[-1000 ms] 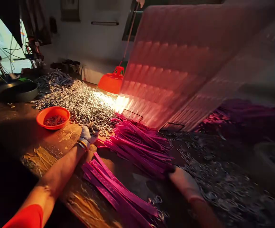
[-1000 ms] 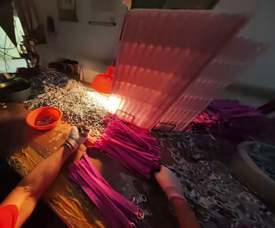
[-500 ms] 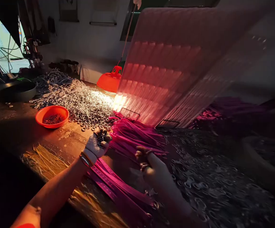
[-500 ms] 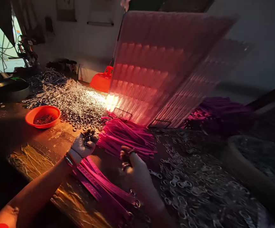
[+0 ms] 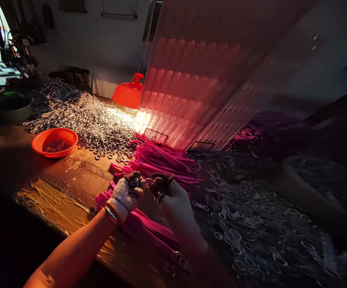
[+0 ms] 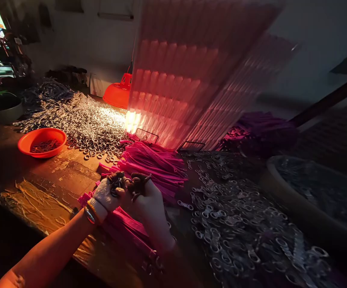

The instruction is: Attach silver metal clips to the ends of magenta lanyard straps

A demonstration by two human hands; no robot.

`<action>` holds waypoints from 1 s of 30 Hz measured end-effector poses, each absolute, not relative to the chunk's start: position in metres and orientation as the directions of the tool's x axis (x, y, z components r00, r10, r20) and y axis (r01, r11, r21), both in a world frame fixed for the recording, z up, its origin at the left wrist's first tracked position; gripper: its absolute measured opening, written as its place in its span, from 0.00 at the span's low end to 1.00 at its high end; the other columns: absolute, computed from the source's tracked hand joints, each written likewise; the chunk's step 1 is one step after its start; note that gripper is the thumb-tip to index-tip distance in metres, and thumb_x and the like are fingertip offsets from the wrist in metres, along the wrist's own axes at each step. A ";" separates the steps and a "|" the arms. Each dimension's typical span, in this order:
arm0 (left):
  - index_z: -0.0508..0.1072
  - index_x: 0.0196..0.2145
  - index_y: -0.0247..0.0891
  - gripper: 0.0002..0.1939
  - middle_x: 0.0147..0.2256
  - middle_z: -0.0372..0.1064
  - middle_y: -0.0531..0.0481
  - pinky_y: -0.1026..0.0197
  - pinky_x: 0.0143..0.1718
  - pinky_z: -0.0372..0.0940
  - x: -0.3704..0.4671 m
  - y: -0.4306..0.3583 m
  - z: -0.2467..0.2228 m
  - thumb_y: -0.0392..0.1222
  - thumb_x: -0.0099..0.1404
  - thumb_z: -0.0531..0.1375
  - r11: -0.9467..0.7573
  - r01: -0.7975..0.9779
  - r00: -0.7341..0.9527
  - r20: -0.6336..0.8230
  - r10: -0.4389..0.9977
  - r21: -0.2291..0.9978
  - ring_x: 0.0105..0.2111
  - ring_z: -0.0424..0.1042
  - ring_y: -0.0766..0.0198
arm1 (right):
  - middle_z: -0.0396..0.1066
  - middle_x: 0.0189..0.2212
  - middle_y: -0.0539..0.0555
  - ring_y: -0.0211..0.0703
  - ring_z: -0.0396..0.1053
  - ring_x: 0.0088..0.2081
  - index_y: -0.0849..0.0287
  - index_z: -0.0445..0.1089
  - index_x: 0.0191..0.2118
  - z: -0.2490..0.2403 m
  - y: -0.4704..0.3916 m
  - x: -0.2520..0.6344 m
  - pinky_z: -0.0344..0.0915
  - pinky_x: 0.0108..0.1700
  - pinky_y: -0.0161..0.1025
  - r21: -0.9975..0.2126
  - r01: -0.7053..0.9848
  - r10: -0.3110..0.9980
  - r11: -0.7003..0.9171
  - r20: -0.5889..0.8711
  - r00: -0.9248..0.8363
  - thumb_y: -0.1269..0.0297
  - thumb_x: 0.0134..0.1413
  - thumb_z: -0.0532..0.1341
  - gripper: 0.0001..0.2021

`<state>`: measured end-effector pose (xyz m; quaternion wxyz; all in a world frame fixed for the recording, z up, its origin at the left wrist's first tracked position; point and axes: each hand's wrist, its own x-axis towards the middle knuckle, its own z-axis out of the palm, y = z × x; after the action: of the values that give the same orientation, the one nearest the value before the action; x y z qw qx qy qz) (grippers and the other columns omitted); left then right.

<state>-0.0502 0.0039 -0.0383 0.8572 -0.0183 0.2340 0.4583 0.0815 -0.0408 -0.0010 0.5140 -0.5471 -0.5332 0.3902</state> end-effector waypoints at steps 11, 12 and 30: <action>0.78 0.41 0.31 0.11 0.23 0.68 0.53 0.73 0.15 0.51 -0.048 -0.021 -0.033 0.33 0.59 0.64 0.392 -0.419 0.380 -0.234 0.895 0.819 0.16 0.58 0.75 | 0.64 0.22 0.46 0.31 0.56 0.22 0.60 0.69 0.35 -0.009 -0.041 0.119 0.53 0.22 0.31 -0.845 -0.296 0.892 -0.446 -0.391 -0.229 0.60 0.37 0.72 0.18; 0.79 0.44 0.31 0.13 0.24 0.70 0.51 0.72 0.18 0.56 -0.046 -0.023 -0.032 0.34 0.60 0.63 0.271 -0.300 0.379 -0.146 0.914 0.915 0.18 0.61 0.74 | 0.62 0.21 0.46 0.30 0.55 0.22 0.60 0.70 0.35 -0.010 -0.042 0.121 0.52 0.23 0.31 -0.827 -0.306 0.876 -0.471 -0.400 -0.269 0.60 0.38 0.72 0.17; 0.64 0.28 0.39 0.14 0.15 0.57 0.58 0.68 0.12 0.43 -0.026 -0.036 -0.048 0.50 0.62 0.61 0.538 -0.110 0.485 -0.427 0.763 0.836 0.12 0.50 0.72 | 0.69 0.26 0.58 0.45 0.62 0.28 0.59 0.68 0.26 -0.041 -0.077 0.132 0.51 0.32 0.41 -0.192 0.930 0.927 0.312 0.278 -0.254 0.69 0.45 0.58 0.03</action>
<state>-0.0258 -0.0356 -0.0481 0.7694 0.3881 0.4207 0.2837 0.1320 -0.0774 -0.0412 0.1713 -0.5863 -0.7917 -0.0054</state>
